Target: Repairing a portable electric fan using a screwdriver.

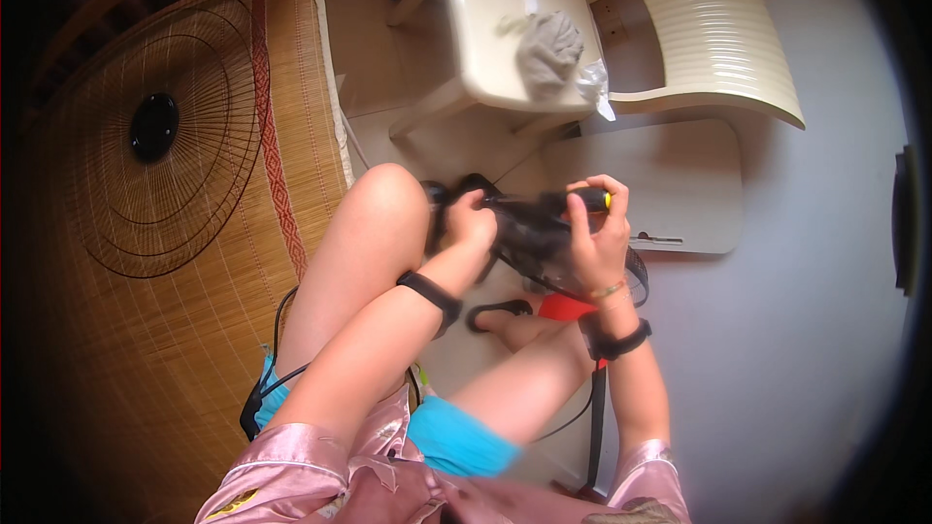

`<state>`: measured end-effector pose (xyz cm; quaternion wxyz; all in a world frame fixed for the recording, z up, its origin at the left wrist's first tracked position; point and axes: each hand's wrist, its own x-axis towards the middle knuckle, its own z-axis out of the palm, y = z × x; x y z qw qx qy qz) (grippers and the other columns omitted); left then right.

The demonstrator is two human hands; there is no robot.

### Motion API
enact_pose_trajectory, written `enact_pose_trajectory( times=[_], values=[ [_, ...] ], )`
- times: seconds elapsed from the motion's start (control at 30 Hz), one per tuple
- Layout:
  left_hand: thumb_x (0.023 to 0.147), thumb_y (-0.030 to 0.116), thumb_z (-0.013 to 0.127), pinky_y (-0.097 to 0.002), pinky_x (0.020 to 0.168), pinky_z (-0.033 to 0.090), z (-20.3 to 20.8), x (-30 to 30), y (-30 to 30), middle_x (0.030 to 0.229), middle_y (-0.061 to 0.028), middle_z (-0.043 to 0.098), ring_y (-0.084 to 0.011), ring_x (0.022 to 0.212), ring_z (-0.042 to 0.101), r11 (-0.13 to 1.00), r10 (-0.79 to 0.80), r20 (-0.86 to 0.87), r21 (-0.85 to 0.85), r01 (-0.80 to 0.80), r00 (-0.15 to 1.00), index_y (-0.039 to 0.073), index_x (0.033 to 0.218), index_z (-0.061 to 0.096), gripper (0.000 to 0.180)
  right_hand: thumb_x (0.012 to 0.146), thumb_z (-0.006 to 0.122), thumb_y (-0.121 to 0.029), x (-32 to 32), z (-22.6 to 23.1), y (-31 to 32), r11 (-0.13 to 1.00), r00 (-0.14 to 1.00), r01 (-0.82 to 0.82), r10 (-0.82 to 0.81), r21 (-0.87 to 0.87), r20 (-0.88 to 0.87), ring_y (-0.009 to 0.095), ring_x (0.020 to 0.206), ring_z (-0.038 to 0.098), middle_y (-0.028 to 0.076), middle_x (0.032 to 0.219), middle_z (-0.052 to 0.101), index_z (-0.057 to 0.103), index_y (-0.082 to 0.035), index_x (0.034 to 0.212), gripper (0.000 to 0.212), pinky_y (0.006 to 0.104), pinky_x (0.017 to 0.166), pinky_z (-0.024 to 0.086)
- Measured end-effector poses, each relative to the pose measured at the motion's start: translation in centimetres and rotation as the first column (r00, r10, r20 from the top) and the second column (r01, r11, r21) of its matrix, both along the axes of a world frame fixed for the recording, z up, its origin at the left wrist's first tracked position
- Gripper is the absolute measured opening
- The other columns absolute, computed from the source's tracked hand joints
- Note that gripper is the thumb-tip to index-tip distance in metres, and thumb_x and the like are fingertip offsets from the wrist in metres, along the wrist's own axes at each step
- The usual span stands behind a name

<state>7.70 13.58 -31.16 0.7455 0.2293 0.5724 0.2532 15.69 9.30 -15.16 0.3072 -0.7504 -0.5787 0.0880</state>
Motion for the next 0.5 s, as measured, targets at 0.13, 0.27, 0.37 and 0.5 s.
enact_pose_trajectory(
  times=[0.13,0.27,0.37,0.5],
  values=[
    [0.082,-0.009,0.044,-0.0296,0.098,0.044,-0.29,-0.03,-0.13,0.121,-0.0142,0.066,-0.0229,0.113,0.061,1.0,-0.025,0.03,-0.001,0.025,0.999,0.001,0.126,0.061,0.049,0.092,0.065,-0.01,0.28,-0.3,-0.22,1.0,1.0,-0.008,0.007,0.02,0.022,0.025,0.081,0.07,0.012,0.094,0.07,0.048,-0.005,0.116,0.029,0.0331,0.074,0.054],
    [0.082,-0.009,0.044,-0.0294,0.098,0.044,-0.13,-0.17,-0.09,0.121,-0.0137,0.066,-0.0225,0.113,0.061,0.999,-0.04,0.028,0.0,0.04,0.999,0.002,0.127,0.061,0.049,0.094,0.061,-0.004,-0.16,0.04,-0.21,1.0,0.993,0.021,-0.024,-0.02,-0.113,0.015,0.08,0.067,0.01,0.098,0.068,0.046,-0.002,0.117,0.027,0.0265,0.071,0.056],
    [0.083,-0.009,0.045,-0.0292,0.098,0.044,0.26,-0.12,-0.11,0.121,-0.0136,0.066,-0.0224,0.113,0.061,0.999,-0.041,0.03,-0.008,0.042,0.999,0.002,0.127,0.061,0.048,0.093,0.066,-0.011,0.08,0.11,-0.18,0.998,0.99,0.055,-0.055,-0.006,-0.128,0.017,0.071,0.07,0.01,0.092,0.07,0.049,-0.004,0.113,0.027,0.0287,0.067,0.055],
    [0.083,-0.009,0.046,-0.0293,0.098,0.044,-0.57,0.01,-0.3,0.123,-0.0135,0.065,-0.022,0.114,0.06,0.999,-0.039,0.039,0.008,0.039,0.998,0.002,0.128,0.06,0.048,0.09,0.067,-0.009,0.49,0.3,-0.18,0.998,0.992,0.041,-0.046,-0.039,-0.12,0.019,0.077,0.071,0.011,0.093,0.07,0.049,-0.004,0.113,0.03,0.0294,0.069,0.055]
  ],
)
